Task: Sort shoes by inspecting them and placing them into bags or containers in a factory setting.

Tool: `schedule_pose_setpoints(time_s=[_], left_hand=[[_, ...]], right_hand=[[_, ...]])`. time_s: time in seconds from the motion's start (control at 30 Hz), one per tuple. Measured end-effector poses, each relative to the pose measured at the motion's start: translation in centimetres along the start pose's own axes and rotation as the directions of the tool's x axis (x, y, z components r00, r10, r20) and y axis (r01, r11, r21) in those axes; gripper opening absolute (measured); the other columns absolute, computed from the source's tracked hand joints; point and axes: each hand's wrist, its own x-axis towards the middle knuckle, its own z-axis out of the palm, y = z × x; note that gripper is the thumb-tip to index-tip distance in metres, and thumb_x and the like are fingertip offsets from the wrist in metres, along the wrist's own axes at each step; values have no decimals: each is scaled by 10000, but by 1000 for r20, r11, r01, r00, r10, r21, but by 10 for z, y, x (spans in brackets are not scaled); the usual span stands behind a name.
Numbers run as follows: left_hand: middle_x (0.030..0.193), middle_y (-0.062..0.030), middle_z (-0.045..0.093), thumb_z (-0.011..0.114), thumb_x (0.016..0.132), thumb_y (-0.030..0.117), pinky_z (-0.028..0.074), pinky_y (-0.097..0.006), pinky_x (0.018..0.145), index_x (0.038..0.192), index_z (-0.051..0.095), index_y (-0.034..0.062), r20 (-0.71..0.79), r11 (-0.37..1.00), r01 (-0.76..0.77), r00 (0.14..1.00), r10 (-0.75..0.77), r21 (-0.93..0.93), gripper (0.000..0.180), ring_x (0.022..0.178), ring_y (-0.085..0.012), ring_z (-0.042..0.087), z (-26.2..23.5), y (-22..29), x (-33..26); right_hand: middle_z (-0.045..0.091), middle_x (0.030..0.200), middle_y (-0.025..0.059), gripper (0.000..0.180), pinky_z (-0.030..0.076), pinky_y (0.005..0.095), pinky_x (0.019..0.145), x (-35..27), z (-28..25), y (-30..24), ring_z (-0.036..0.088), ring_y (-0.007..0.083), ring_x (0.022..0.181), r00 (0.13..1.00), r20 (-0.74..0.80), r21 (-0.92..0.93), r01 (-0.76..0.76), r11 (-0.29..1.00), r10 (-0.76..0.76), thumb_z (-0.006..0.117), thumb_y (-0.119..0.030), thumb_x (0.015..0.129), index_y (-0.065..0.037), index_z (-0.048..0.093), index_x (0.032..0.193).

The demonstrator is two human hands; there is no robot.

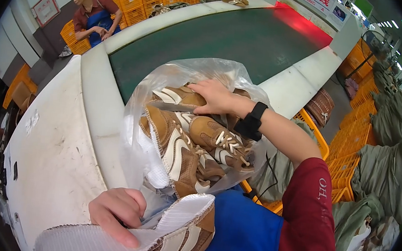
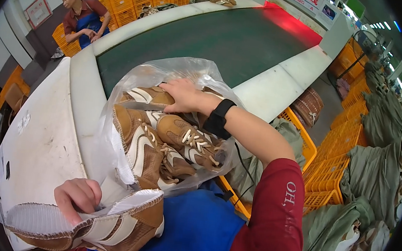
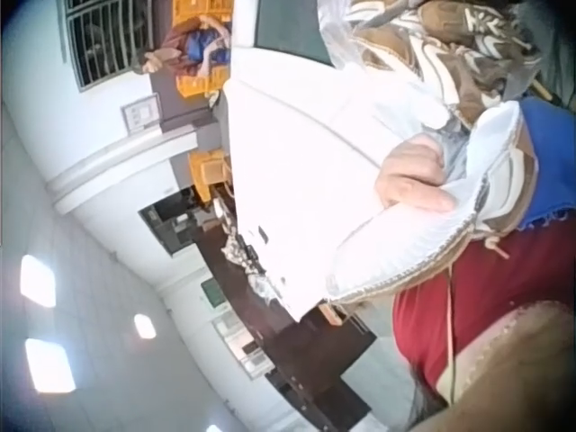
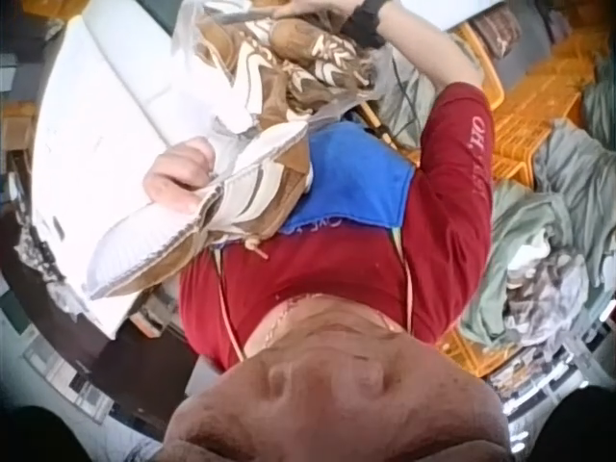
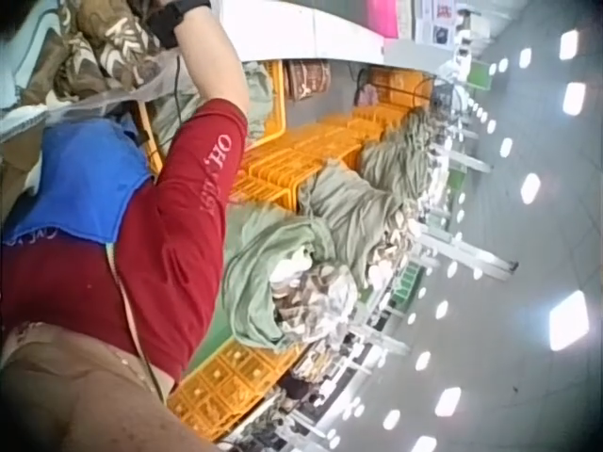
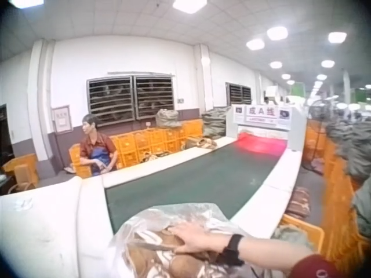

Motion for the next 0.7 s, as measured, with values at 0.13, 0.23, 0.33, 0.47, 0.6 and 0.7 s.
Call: schedule_pose_setpoints(time_s=[0.13, 0.23, 0.33, 0.47, 0.6, 0.7], left_hand=[[601, -149, 579, 587, 828, 139, 381, -298, 570, 859, 655, 16, -60, 1000, 9, 998, -8, 18, 144, 412, -171, 429, 1, 0, -5], [589, -147, 575, 583, 831, 135, 380, -297, 564, 860, 655, 13, -66, 1000, -12, 998, 12, 7, 145, 406, -170, 425, 2, -2, -3], [581, -145, 570, 582, 832, 141, 376, -297, 555, 848, 656, 11, -82, 1000, -17, 997, 18, 15, 150, 403, -171, 424, 3, -4, -2], [569, -139, 560, 584, 832, 149, 371, -299, 551, 828, 657, 4, -93, 999, -40, 995, 41, 20, 162, 404, -174, 427, -2, -7, -1], [599, -168, 583, 616, 823, 141, 397, -326, 586, 884, 635, 13, -15, 1000, 5, 1000, -5, 15, 143, 435, -211, 485, -4, -3, -1], [585, -163, 573, 608, 826, 142, 395, -320, 578, 857, 637, 3, -61, 1000, 15, 998, -15, 13, 145, 422, -207, 474, -1, -3, 3]], right_hand=[[609, 1004, 153, 482, 456, 323, 797, 10, -28, 5, 581, 233, 884, 949, 180, 331, -306, 893, 258, 611, -208, 730, 47, 531, 1131], [613, 896, 72, 425, 465, 239, 668, 2, -52, 28, 571, 103, 757, 883, 208, 741, -423, 522, 421, 618, -195, 738, 46, 570, 1086], [608, 895, 70, 395, 460, 217, 639, -9, -58, 27, 571, 94, 741, 860, 279, 841, -434, 323, 428, 598, -163, 758, 60, 565, 1081], [589, 858, 34, 316, 455, 203, 612, -28, -72, 21, 562, 79, 718, 837, 313, 887, -427, 177, 450, 591, -176, 780, 44, 582, 1006], [617, 983, 93, 556, 491, 235, 715, -47, -70, 23, 608, 129, 827, 836, 284, 919, -376, 114, 470, 615, -304, 749, 74, 521, 1145], [610, 1016, 99, 600, 495, 233, 732, -55, -75, 17, 614, 132, 854, 841, 262, 924, -360, 128, 474, 626, -348, 736, 72, 514, 1150]])
